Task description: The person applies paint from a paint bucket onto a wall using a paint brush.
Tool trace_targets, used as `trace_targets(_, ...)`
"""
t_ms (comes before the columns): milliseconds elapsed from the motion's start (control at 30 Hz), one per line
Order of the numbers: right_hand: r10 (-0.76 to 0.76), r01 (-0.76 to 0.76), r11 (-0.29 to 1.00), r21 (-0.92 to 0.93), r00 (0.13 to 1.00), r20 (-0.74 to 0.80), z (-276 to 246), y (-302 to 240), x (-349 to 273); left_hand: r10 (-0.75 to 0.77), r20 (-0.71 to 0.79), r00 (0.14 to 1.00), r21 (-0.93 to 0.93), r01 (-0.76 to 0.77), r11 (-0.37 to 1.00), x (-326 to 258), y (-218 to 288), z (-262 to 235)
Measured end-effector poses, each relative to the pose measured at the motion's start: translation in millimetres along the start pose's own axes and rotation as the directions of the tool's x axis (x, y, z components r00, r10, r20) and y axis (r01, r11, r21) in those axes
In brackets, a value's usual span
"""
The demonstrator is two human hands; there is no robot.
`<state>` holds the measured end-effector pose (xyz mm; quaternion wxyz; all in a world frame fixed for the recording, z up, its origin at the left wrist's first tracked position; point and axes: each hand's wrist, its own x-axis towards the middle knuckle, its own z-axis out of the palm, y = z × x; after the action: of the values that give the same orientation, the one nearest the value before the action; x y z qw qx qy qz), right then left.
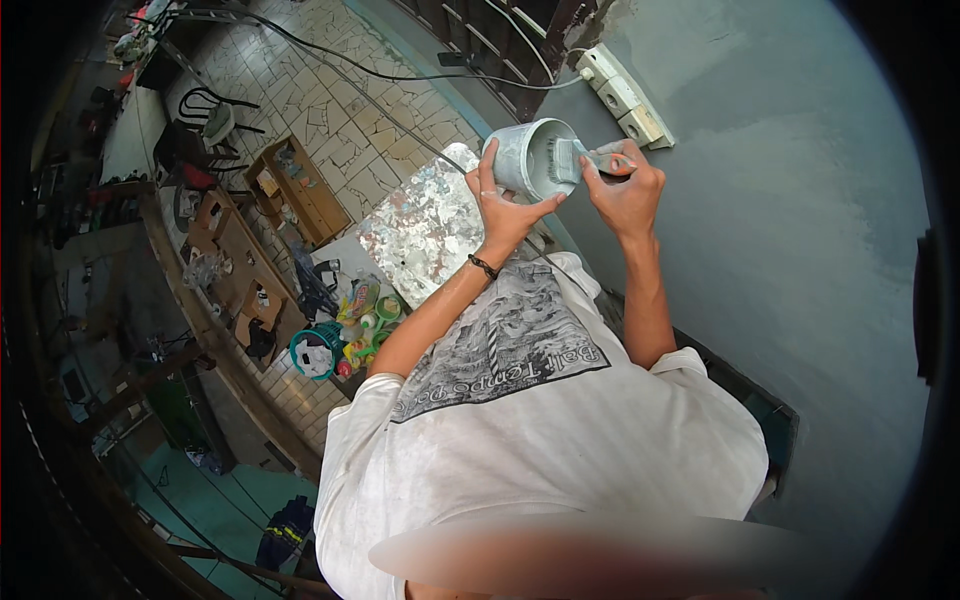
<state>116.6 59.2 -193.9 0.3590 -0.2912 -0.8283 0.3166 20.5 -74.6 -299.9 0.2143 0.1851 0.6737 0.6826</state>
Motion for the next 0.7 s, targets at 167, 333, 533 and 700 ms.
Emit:
trace_targets(167,0.009,-0.008,0.999,-0.039,1.000,0.029,-5.9,0.9,2.3,0.007,-0.002,1.000,-0.041,-0.007,0.999,-0.2,-1.0,-1.0)
trace_targets(333,0.563,-0.469,0.662,0.584,0.826,0.025,-3.5,60.7,-0.4,-0.017,-0.036,0.999,-0.055,0.015,0.998,1.4,-3.7,-1.4)
trace_targets(533,0.706,-0.701,0.196,0.685,0.586,0.398,-4.1,95.7,-15.4,0.038,-0.086,0.996,0.153,-0.024,0.988,3.5,-7.1,-3.0)
trace_targets(700,0.513,-0.580,-0.234,0.781,0.609,0.606,8.0,175.9,-27.9,-0.073,0.024,0.997,-0.103,0.075,0.992,18.1,-11.4,-4.6)
